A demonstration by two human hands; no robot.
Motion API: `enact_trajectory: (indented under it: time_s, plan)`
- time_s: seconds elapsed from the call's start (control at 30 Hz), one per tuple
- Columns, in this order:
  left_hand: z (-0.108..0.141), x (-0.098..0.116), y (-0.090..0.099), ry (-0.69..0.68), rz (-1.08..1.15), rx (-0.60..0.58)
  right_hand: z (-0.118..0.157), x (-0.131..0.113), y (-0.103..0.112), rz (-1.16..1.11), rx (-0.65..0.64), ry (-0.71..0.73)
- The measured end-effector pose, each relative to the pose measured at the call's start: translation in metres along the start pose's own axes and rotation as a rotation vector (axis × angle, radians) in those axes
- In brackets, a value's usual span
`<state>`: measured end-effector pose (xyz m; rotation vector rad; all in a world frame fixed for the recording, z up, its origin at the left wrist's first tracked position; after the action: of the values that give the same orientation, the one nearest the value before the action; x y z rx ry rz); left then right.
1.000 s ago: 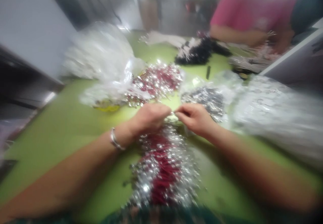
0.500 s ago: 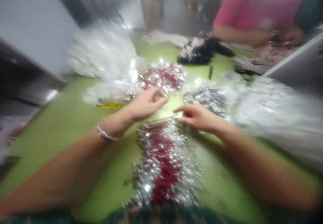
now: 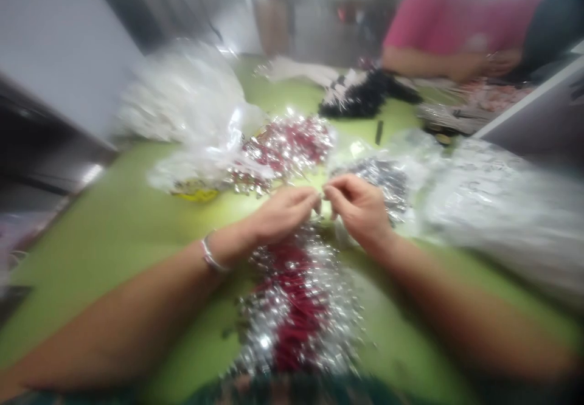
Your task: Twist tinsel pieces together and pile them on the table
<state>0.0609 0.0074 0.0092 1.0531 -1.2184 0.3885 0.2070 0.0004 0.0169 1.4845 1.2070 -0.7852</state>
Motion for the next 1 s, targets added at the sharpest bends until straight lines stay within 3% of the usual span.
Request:
enact_trajectory:
  time_s: [0.17, 0.33, 0.47, 0.6, 0.73, 0.8, 0.9, 1.0]
  plan:
    - [0.001, 0.001, -0.001, 0.021, 0.040, -0.006, 0.001, 0.000, 0.004, -0.061, 0.070, -0.005]
    - [0.001, 0.000, 0.000, -0.010, -0.039, 0.017, 0.001, 0.001, 0.004, 0.120, 0.083, 0.137]
    - [0.002, -0.003, 0.004, -0.067, -0.358, 0.055, -0.002, 0.000, 0.003, 0.266, -0.071, 0.220]
    - [0.006, 0.000, 0.000, -0.188, -0.811, 0.041, -0.005, 0.000, 0.002, 0.307, -0.230, 0.139]
    - [0.008, 0.004, -0.004, -0.262, -0.903, 0.030, -0.003, 0.000, 0.000, 0.286, -0.239, 0.058]
    - [0.006, 0.004, 0.001, -0.259, -0.862, 0.001, -0.003, 0.000, -0.001, 0.284, -0.223, 0.038]
    - [0.003, 0.004, 0.023, -0.284, -0.633, -0.042, -0.003, -0.001, -0.002, 0.272, -0.255, 0.002]
    - [0.000, -0.005, 0.062, -0.119, -0.483, 0.270, 0.000, -0.001, -0.008, 0.231, -0.540, -0.020]
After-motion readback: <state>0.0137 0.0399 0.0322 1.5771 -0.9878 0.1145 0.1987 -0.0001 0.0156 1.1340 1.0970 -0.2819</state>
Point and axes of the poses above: each hand's wrist, its own z-axis away from the middle knuckle, its own y-axis out of the back of the hand, x = y × z, the point moved 4 cm from there along -z, towards the middle knuckle, and after that the axes turned 1 degree about z, right-handed, at the moved point
